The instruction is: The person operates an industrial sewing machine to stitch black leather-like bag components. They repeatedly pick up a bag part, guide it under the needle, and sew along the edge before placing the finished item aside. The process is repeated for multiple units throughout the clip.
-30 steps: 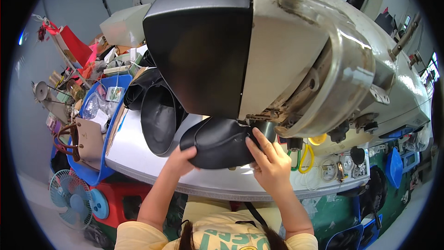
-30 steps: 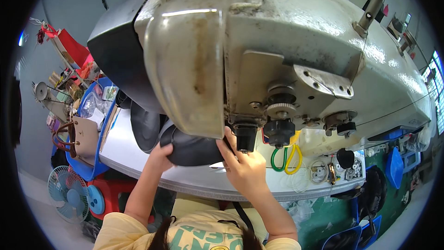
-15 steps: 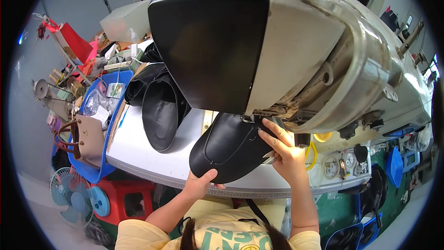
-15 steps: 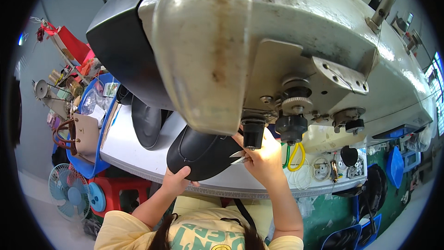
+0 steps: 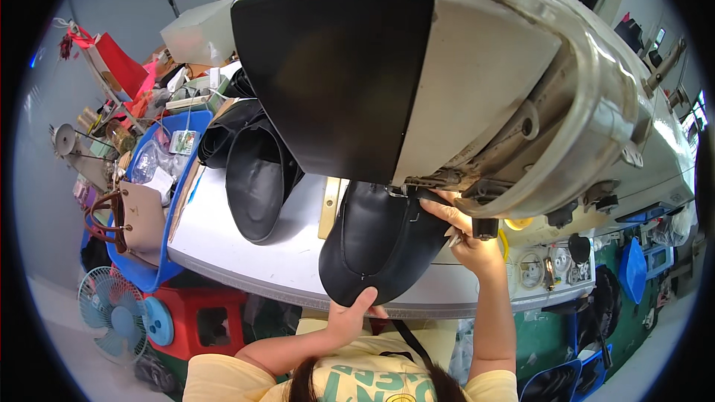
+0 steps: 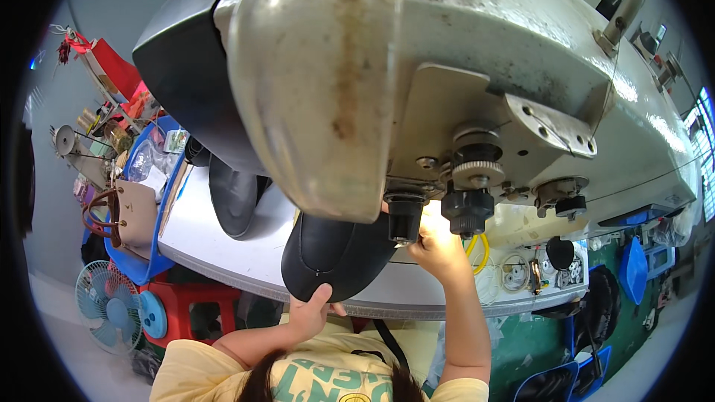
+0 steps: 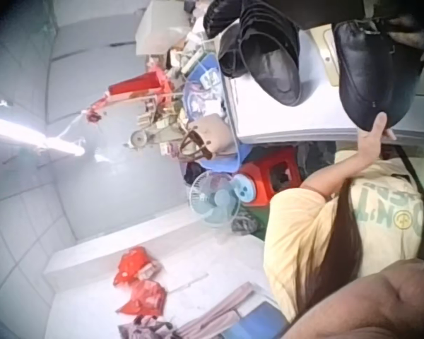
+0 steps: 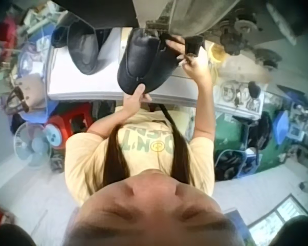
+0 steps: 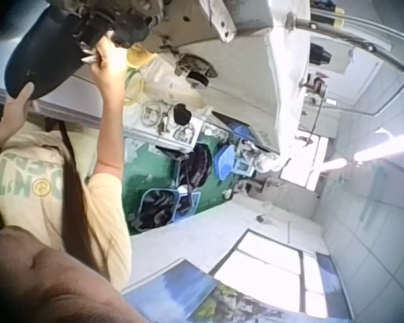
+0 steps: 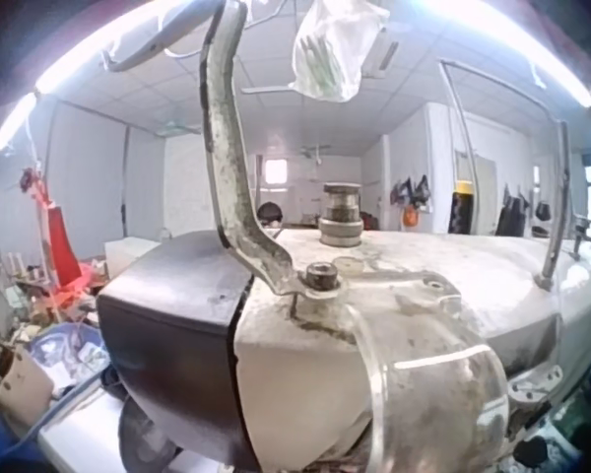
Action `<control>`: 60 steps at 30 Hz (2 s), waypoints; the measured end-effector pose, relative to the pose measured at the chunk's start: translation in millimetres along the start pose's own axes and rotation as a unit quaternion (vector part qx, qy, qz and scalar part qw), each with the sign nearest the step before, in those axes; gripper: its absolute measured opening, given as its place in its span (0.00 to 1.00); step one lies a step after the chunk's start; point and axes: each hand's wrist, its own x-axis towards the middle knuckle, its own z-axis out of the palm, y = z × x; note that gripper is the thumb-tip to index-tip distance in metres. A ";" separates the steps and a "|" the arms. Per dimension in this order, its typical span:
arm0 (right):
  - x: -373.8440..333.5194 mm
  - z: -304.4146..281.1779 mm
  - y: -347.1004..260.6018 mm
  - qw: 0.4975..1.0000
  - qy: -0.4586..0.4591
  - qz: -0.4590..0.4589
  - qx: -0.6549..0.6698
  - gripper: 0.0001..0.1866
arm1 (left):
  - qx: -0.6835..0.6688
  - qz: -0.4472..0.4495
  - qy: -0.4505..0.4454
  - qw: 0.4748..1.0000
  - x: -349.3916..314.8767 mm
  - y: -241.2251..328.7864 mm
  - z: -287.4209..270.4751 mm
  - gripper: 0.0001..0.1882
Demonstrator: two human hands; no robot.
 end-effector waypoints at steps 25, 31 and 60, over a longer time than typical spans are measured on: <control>-0.4 2.1 1.5 0.989 0.022 0.065 -0.128 0.27 | 0.615 0.441 -0.108 0.645 34.3 100.7 71.5 0.20; -23.0 15.9 -22.6 0.959 0.280 0.000 -0.038 0.11 | 0.659 0.500 -0.026 0.562 77.7 83.5 33.8 0.26; 34.9 187.4 -62.4 0.979 0.109 0.072 0.157 0.09 | 0.027 0.126 0.100 0.987 34.3 58.0 -90.3 0.13</control>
